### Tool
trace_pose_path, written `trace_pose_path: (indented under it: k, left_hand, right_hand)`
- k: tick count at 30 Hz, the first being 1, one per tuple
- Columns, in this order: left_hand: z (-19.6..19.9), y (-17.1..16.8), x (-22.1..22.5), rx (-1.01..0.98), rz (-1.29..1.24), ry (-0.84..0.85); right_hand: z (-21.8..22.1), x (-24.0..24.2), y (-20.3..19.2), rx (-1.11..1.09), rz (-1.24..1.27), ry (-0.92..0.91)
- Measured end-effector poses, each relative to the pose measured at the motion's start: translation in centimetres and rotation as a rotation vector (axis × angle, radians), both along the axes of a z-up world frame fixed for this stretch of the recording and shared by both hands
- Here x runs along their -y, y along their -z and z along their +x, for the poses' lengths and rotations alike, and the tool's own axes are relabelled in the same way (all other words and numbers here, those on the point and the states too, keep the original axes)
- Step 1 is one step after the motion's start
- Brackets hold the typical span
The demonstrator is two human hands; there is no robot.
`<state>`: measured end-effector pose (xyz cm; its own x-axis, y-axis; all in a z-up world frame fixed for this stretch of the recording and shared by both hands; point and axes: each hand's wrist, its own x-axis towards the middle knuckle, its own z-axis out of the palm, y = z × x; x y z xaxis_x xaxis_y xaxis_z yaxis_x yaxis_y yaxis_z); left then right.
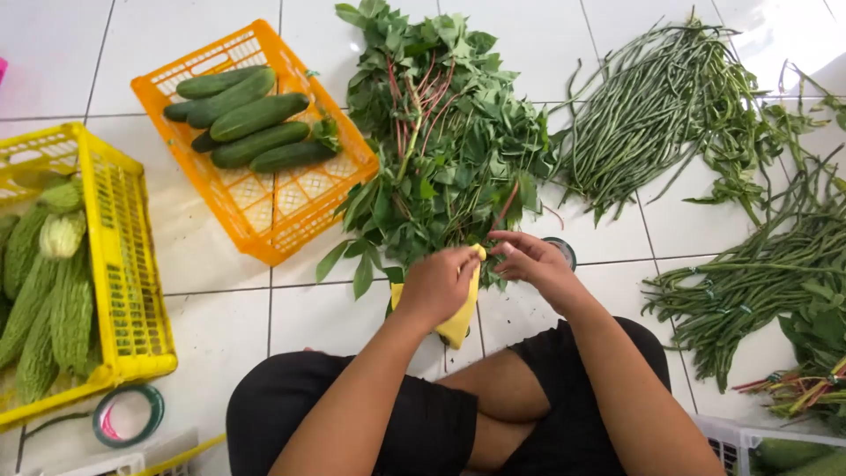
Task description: Wiping cucumbers with a cloth and bundling leafy greens with tape for packaging.
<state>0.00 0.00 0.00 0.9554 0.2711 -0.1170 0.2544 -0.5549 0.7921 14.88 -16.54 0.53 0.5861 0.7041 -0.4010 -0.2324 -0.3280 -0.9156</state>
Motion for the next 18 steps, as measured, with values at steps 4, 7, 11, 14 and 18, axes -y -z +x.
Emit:
trace_pose_path:
  k: [4,7,11,14,18]
  left_hand:
    - [0.3,-1.7,-3.4,0.291,-0.072,-0.258]
    - [-0.1,-4.4,-6.0,0.259,-0.133,-0.39]
    - [-0.8,-1.9,-7.8,0.089,-0.111,-0.415]
    - [-0.9,-0.3,-7.5,-0.098,-0.017,-0.367]
    - [-1.0,-2.0,-6.1,-0.222,0.02,-0.121]
  right_hand:
    - [-0.2,0.1,0.3,0.109,-0.101,-0.016]
    - [-0.7,-0.2,0.3,0.16,-0.209,-0.002]
    - [-1.8,-0.6,0.8,0.212,-0.312,-0.1]
    - [-2.7,-0.6,0.3,0.266,-0.402,-0.28]
    - [-1.1,-0.5,-1.7,0.329,-0.51,-0.576]
